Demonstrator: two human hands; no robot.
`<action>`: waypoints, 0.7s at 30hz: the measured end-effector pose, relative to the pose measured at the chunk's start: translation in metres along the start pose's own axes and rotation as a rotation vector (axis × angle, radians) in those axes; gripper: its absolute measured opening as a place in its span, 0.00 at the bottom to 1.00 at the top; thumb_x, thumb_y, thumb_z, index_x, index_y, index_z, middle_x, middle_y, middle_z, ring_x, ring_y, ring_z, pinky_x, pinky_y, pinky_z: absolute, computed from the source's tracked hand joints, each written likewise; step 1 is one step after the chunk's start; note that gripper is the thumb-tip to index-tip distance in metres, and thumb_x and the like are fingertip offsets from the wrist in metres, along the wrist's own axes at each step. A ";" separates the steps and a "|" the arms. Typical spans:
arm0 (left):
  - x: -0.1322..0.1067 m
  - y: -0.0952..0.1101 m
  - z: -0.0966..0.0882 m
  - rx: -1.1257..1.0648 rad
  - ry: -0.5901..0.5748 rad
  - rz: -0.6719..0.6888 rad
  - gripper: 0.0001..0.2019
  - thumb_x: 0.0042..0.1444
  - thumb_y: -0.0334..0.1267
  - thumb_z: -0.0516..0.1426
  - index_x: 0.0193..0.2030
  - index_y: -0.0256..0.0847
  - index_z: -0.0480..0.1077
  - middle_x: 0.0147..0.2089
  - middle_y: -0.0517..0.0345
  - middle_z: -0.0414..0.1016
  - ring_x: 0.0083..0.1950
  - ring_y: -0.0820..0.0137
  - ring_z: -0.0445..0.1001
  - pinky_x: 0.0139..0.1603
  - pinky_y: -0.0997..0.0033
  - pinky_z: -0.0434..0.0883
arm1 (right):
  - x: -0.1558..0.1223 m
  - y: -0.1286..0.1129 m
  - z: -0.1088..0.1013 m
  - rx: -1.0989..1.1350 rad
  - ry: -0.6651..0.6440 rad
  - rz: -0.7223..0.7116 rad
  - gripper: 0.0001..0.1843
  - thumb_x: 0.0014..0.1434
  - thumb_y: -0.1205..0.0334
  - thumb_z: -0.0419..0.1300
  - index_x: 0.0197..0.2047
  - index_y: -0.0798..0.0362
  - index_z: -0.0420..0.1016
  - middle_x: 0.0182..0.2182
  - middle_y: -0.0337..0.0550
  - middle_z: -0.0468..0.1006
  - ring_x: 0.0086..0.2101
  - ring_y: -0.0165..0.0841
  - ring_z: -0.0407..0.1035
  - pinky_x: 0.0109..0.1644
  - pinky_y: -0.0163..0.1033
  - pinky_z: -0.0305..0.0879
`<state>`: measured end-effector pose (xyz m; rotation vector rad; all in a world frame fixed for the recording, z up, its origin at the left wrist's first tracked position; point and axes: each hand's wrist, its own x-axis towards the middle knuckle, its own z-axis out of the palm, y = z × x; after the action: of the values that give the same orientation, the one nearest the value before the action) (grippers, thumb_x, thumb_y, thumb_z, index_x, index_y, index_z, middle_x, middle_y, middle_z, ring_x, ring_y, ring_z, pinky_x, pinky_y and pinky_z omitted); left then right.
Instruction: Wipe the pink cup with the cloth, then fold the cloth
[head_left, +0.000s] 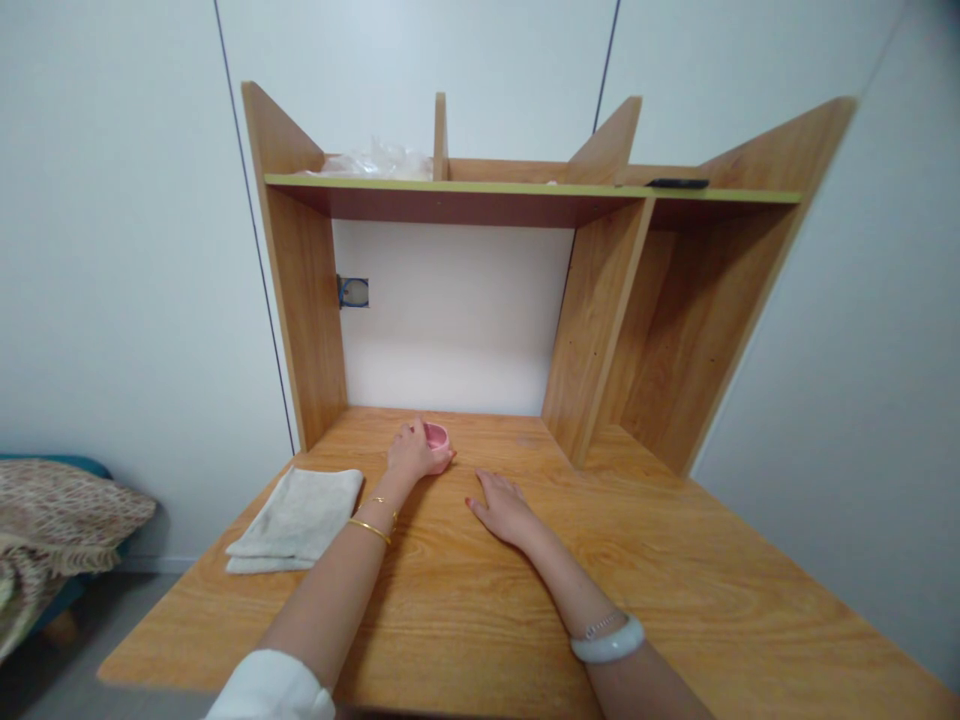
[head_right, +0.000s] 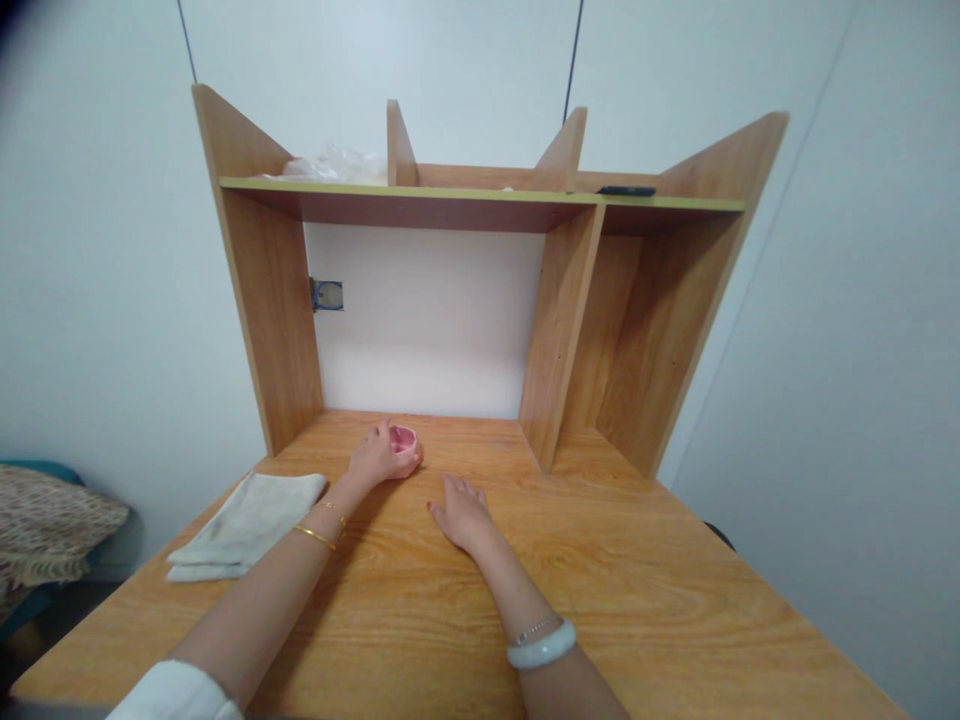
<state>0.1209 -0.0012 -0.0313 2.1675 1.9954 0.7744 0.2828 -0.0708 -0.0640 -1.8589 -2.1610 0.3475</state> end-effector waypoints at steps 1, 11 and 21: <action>0.001 -0.003 0.000 -0.029 -0.001 0.022 0.41 0.41 0.56 0.57 0.57 0.32 0.51 0.56 0.34 0.61 0.56 0.50 0.63 0.51 0.61 0.60 | 0.000 0.000 0.000 -0.003 -0.001 -0.001 0.33 0.58 0.55 0.47 0.62 0.65 0.49 0.60 0.57 0.54 0.60 0.44 0.46 0.61 0.47 0.41; 0.012 -0.081 -0.054 -0.046 -0.363 0.017 0.29 0.44 0.51 0.55 0.49 0.32 0.66 0.52 0.43 0.69 0.52 0.59 0.68 0.49 0.71 0.65 | 0.001 0.000 0.002 -0.025 0.014 0.004 0.32 0.58 0.55 0.47 0.61 0.63 0.51 0.60 0.56 0.55 0.59 0.43 0.47 0.60 0.46 0.42; 0.003 -0.114 -0.081 0.158 -0.402 -0.035 0.14 0.29 0.39 0.62 0.27 0.36 0.74 0.32 0.48 0.78 0.38 0.58 0.74 0.37 0.68 0.69 | 0.002 0.002 0.003 -0.029 0.014 0.005 0.31 0.59 0.54 0.46 0.62 0.61 0.51 0.60 0.55 0.56 0.60 0.43 0.46 0.60 0.48 0.41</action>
<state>-0.0170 -0.0035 -0.0054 2.1471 1.9271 0.1583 0.2832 -0.0691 -0.0676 -1.8770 -2.1639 0.3044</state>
